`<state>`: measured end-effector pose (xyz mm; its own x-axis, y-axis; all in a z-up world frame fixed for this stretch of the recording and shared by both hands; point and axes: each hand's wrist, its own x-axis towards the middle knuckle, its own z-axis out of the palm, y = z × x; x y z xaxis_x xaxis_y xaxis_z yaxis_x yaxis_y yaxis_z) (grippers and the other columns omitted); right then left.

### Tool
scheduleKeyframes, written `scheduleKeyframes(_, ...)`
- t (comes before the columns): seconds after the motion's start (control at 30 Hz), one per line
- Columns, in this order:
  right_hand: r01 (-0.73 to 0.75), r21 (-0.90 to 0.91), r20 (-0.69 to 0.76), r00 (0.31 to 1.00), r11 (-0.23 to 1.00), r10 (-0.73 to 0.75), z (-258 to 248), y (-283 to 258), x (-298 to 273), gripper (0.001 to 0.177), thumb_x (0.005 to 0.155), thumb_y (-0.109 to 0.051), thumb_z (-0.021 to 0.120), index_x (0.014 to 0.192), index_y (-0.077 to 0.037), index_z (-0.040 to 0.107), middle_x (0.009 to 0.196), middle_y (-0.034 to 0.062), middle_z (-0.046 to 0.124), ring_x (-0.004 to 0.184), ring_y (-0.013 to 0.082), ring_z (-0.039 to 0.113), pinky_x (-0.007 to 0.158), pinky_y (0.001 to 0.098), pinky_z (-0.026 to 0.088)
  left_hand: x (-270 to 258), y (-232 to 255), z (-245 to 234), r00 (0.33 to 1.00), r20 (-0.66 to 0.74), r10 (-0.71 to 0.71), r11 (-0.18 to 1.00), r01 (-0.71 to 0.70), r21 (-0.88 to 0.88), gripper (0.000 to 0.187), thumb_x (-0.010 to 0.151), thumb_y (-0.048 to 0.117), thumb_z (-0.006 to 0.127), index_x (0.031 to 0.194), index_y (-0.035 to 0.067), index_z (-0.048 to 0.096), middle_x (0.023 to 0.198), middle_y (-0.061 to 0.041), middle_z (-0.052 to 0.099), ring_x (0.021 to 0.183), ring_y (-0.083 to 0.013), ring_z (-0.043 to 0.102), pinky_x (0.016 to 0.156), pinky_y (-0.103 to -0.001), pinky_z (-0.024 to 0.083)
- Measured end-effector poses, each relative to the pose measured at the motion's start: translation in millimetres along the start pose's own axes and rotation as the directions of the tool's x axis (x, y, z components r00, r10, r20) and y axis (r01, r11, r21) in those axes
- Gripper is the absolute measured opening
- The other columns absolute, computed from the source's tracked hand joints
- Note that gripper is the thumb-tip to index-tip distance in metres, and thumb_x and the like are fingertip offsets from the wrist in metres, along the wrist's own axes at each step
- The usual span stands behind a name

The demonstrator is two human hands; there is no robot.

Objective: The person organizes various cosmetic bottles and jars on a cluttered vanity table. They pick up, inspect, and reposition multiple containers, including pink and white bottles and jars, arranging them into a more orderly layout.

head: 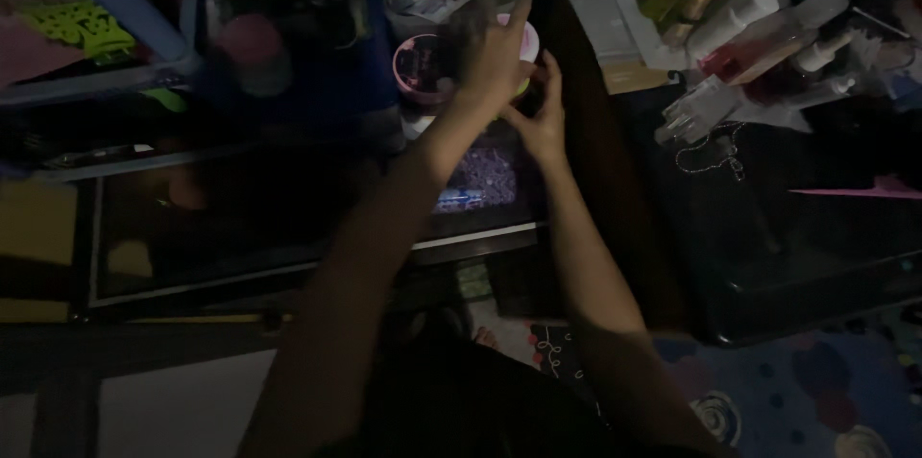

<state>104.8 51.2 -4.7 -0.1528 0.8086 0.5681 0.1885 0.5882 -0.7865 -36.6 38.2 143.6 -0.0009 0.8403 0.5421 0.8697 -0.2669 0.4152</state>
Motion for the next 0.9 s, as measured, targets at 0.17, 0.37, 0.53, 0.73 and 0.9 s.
scheduleKeyframes(0.17,-0.057,0.382,0.066,0.997,0.922,0.034,-5.5,2.4,1.8,0.107,0.086,-0.001,0.09,0.167,-0.01,0.021,0.143,0.0143,0.055,0.134,0.0277,0.059,0.118,0.0415,0.051,0.9,-21.9,4.3,0.979,0.186,0.087,0.985,-0.057,-0.162,0.103,0.074,0.004,0.086,0.161,0.023,0.035,0.135,-0.024,0.062,0.115,-0.0436,0.067,0.095,-0.051,0.056)
scheduleKeyframes(0.37,0.014,0.235,0.133,0.99,0.972,-0.047,-9.7,-9.7,22.2,0.11,0.085,-0.006,0.091,0.167,-0.01,0.018,0.161,0.0168,0.045,0.15,0.0311,0.047,0.127,0.044,0.039,14.1,-34.0,-7.0,0.943,0.262,0.206,0.974,-0.171,-0.15,0.103,0.07,-0.003,0.082,0.159,0.024,0.039,0.133,-0.024,0.066,0.118,-0.0394,0.068,0.103,-0.047,0.055)
scheduleKeyframes(0.53,-0.007,0.358,0.15,0.987,0.934,-0.05,1.7,-14.8,35.1,0.122,0.081,-0.013,0.093,0.167,-0.01,0.006,0.166,0.0188,0.037,0.153,0.0313,0.041,0.129,0.0451,0.033,18.2,-43.5,-27.2,0.912,0.294,0.287,0.956,-0.252,-0.153,0.1,0.066,-0.004,0.083,0.153,0.025,0.043,0.14,-0.017,0.063,0.126,-0.0365,0.063,0.106,-0.044,0.052)
scheduleKeyframes(0.73,0.028,0.301,0.082,0.995,0.953,-0.055,12.0,-8.8,29.1,0.118,0.082,-0.012,0.092,0.167,-0.009,0.01,0.166,0.0193,0.038,0.154,0.0308,0.043,0.13,0.0447,0.034,-1.1,-41.8,-47.6,0.934,0.102,0.342,0.908,-0.301,-0.291,0.089,0.073,-0.012,0.069,0.154,0.012,0.041,0.144,-0.022,0.059,0.128,-0.0414,0.057,0.103,-0.048,0.05)
scheduleKeyframes(0.9,0.081,0.168,0.023,0.996,0.982,-0.086,11.5,-6.8,26.6,0.116,0.08,-0.012,0.092,0.166,-0.009,0.015,0.165,0.0201,0.04,0.154,0.0312,0.042,0.129,0.0441,0.033,-48.4,-49.8,-40.4,0.997,0.074,0.005,0.998,-0.01,0.064,0.047,0.099,0.009,0.061,0.145,0.012,0.053,0.133,-0.018,0.065,0.123,-0.0368,0.064,0.101,-0.044,0.055)
